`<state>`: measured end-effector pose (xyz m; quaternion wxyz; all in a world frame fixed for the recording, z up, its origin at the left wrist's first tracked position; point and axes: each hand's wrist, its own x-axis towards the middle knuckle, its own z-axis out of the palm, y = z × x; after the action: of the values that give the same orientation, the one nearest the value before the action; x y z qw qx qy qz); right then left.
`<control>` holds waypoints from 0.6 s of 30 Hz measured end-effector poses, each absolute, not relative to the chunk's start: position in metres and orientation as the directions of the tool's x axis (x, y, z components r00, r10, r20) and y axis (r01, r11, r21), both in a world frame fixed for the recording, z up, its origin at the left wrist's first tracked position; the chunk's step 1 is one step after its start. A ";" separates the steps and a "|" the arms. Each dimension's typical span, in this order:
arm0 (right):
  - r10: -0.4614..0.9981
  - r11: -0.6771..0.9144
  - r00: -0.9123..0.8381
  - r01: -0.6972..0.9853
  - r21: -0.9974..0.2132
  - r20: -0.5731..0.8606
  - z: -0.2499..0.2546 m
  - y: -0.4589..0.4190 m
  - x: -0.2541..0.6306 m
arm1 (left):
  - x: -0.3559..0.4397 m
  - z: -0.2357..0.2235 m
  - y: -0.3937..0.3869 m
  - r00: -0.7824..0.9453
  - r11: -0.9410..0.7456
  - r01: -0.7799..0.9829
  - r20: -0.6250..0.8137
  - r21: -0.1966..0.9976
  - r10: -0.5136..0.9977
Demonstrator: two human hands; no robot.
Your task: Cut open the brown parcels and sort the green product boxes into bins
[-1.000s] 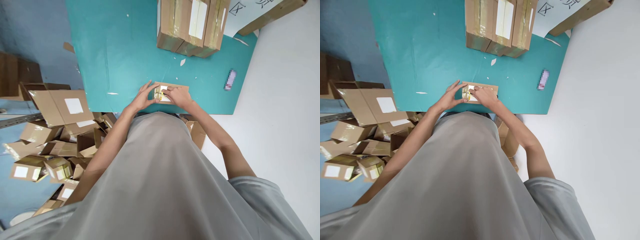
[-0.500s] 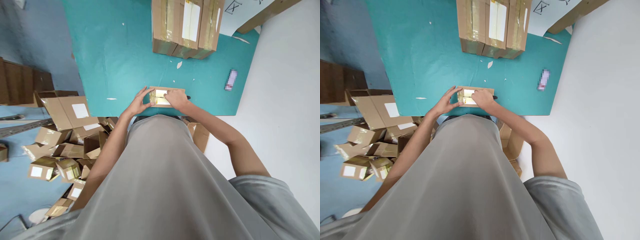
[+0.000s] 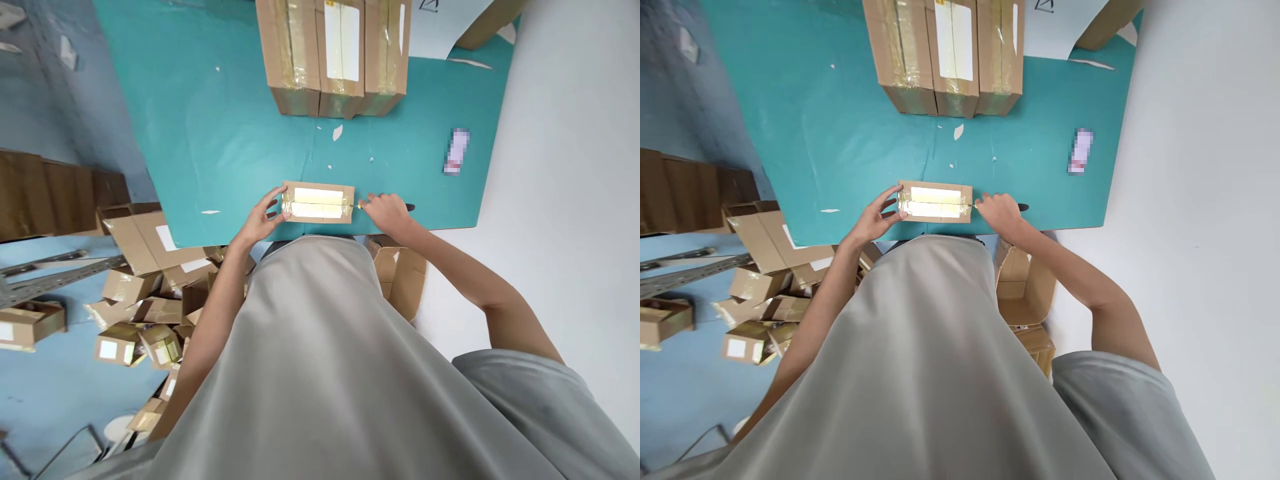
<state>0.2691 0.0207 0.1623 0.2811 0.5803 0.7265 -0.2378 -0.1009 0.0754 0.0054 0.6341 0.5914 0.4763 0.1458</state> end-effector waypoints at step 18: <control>0.584 -0.783 0.225 -0.100 -0.614 -0.780 0.014 -0.020 0.255 | -0.127 0.014 0.080 0.408 0.187 0.462 -0.395 0.867 0.823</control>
<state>0.2548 -0.0198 0.0140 -0.2848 0.7290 0.1660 -0.5999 -0.1268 0.0805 0.0142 0.5682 0.6175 0.5202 0.1588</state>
